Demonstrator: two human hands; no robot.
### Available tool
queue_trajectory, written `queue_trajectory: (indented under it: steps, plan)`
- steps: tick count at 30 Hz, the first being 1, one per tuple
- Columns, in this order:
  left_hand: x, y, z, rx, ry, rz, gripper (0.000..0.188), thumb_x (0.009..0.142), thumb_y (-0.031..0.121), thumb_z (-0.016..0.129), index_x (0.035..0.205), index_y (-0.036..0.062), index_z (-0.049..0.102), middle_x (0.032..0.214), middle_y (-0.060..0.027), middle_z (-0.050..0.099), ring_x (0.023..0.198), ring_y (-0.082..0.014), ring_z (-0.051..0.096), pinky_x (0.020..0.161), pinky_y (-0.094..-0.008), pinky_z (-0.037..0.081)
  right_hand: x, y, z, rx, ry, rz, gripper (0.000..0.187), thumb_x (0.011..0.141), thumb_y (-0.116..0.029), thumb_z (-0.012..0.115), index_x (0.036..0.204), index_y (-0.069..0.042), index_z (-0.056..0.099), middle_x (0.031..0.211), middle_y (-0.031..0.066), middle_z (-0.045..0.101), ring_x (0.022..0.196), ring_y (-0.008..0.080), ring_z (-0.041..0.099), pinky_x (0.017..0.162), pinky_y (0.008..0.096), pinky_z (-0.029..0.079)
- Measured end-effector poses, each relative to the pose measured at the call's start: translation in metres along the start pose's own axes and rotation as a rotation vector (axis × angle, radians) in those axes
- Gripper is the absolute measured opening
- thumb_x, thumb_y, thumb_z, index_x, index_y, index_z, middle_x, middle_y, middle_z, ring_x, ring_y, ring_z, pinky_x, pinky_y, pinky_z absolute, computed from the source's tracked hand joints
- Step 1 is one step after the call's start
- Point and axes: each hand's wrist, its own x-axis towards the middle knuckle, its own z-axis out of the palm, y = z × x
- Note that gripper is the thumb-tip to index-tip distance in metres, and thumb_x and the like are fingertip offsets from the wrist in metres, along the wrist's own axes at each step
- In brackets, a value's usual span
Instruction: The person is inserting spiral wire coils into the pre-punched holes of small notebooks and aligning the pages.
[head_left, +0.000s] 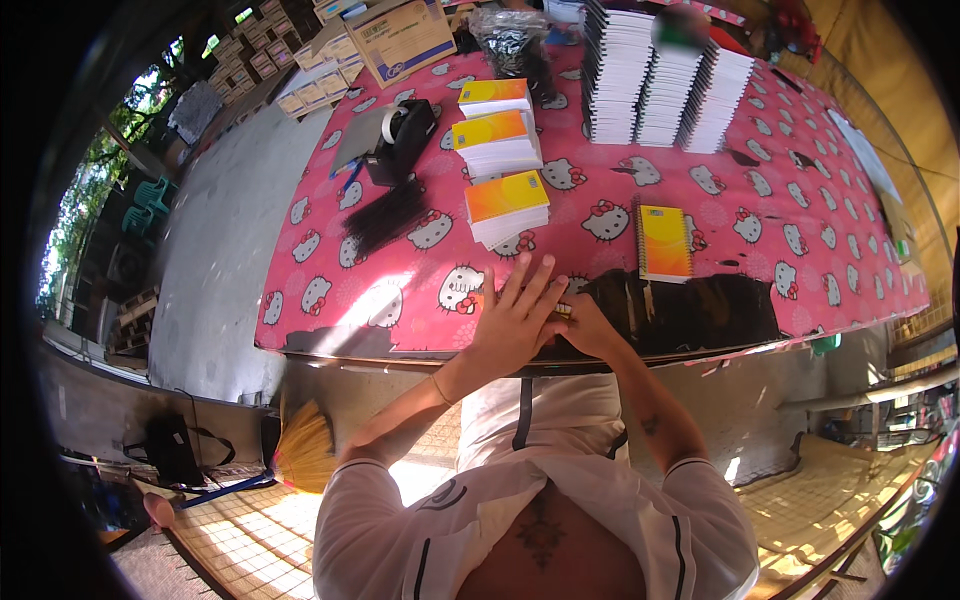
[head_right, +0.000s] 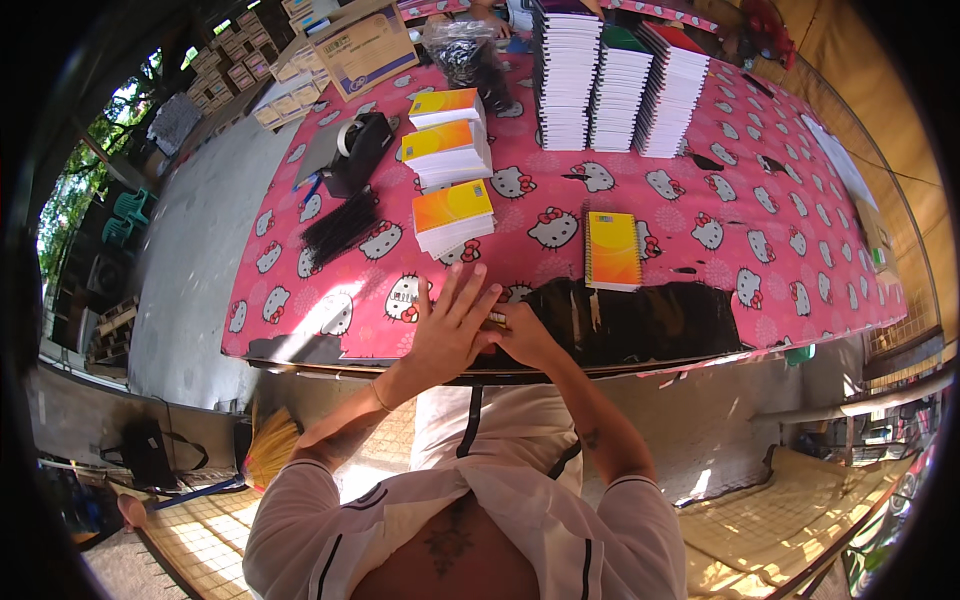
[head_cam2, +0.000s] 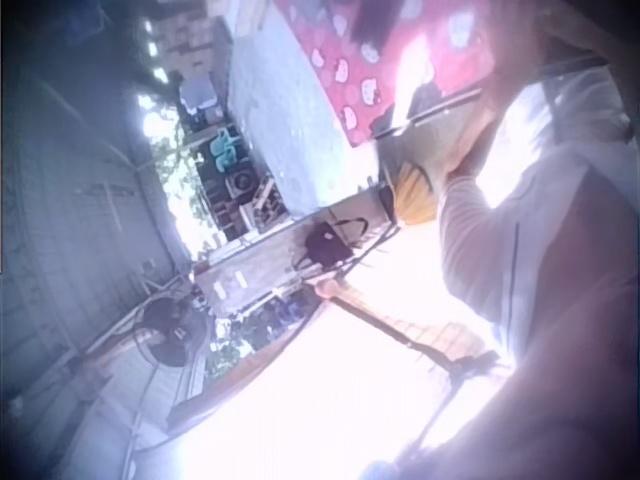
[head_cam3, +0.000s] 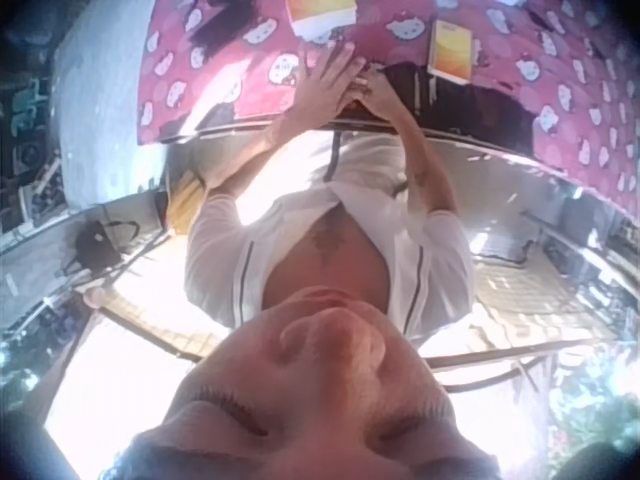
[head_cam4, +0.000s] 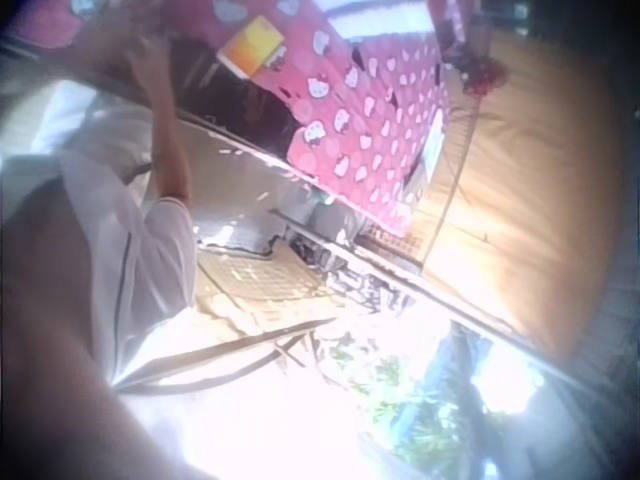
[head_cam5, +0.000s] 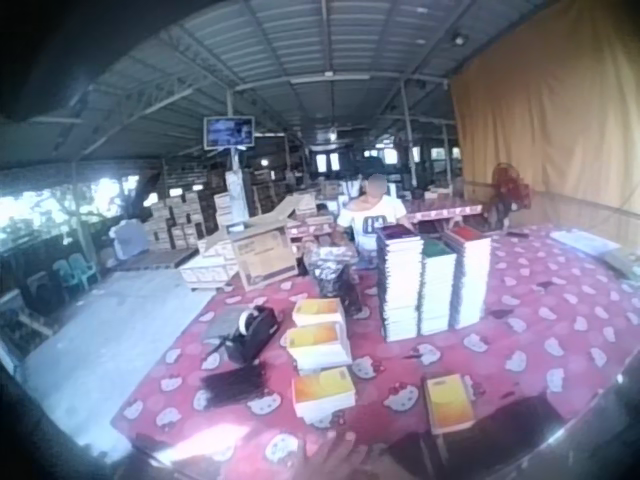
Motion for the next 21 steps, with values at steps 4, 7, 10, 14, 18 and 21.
queue_trajectory:
  steps: [4,7,10,14,18,21]
  plan:
    - [-0.021,0.011,0.003,0.001,0.045,-0.062,0.067,0.091,0.032,0.067,0.146,0.003,0.043,0.154,-0.0204,0.039,0.144,-0.0385,0.036,0.116,-0.0678,0.007,0.005,-0.011,0.004,-0.012,0.04,0.12,0.033,0.09,-0.021,0.071,0.114,0.002,0.066,0.084,0.019,0.069,0.071,0.0261,0.067,0.069,0.0343,0.052]
    - [-0.004,0.0,-0.005,-0.059,0.108,-0.117,0.047,0.091,0.025,0.069,0.133,0.0074,0.057,0.136,-0.013,0.058,0.131,-0.0318,0.051,0.118,-0.0651,0.009,0.004,-0.025,0.0,-0.06,0.004,0.148,0.034,0.091,-0.021,0.071,0.117,0.001,0.066,0.087,0.018,0.071,0.077,0.0246,0.069,0.073,0.0329,0.053]
    - [0.008,-0.011,-0.008,-0.103,0.142,-0.086,0.018,0.088,0.014,0.071,0.106,0.0121,0.069,0.103,0.0004,0.071,0.109,-0.02,0.065,0.119,-0.063,0.011,0.002,-0.045,-0.016,-0.181,0.055,0.027,0.032,0.09,-0.018,0.072,0.117,0.0,0.068,0.089,0.0161,0.073,0.083,0.0218,0.07,0.076,0.0314,0.053]
    - [0.001,-0.012,-0.006,-0.078,0.126,-0.08,0.022,0.086,0.014,0.072,0.107,0.0111,0.068,0.104,-0.0014,0.069,0.109,-0.0199,0.064,0.117,-0.0646,0.013,-0.008,-0.058,-0.045,-0.136,0.102,-0.032,0.023,0.088,-0.011,0.074,0.109,0.0,0.072,0.09,0.0127,0.074,0.086,0.018,0.072,0.078,0.0299,0.054]
    - [0.001,-0.01,-0.007,-0.089,0.135,-0.087,0.019,0.087,0.013,0.071,0.106,0.0111,0.068,0.105,-0.0004,0.069,0.108,-0.0195,0.064,0.118,-0.0608,0.015,-0.003,-0.06,-0.054,-0.154,0.036,0.05,0.013,0.087,-0.005,0.072,0.099,0.0,0.073,0.089,0.0122,0.074,0.082,0.0166,0.072,0.074,0.0301,0.055]
    - [0.007,-0.007,-0.013,-0.125,0.126,-0.095,0.019,0.088,0.014,0.071,0.106,0.0104,0.068,0.105,-0.0017,0.07,0.103,-0.0218,0.065,0.112,-0.0536,0.027,0.001,-0.054,-0.056,-0.17,-0.006,-0.06,0.01,0.083,-0.003,0.073,0.092,0.0,0.069,0.084,0.0113,0.071,0.076,0.0195,0.07,0.07,0.0308,0.055]
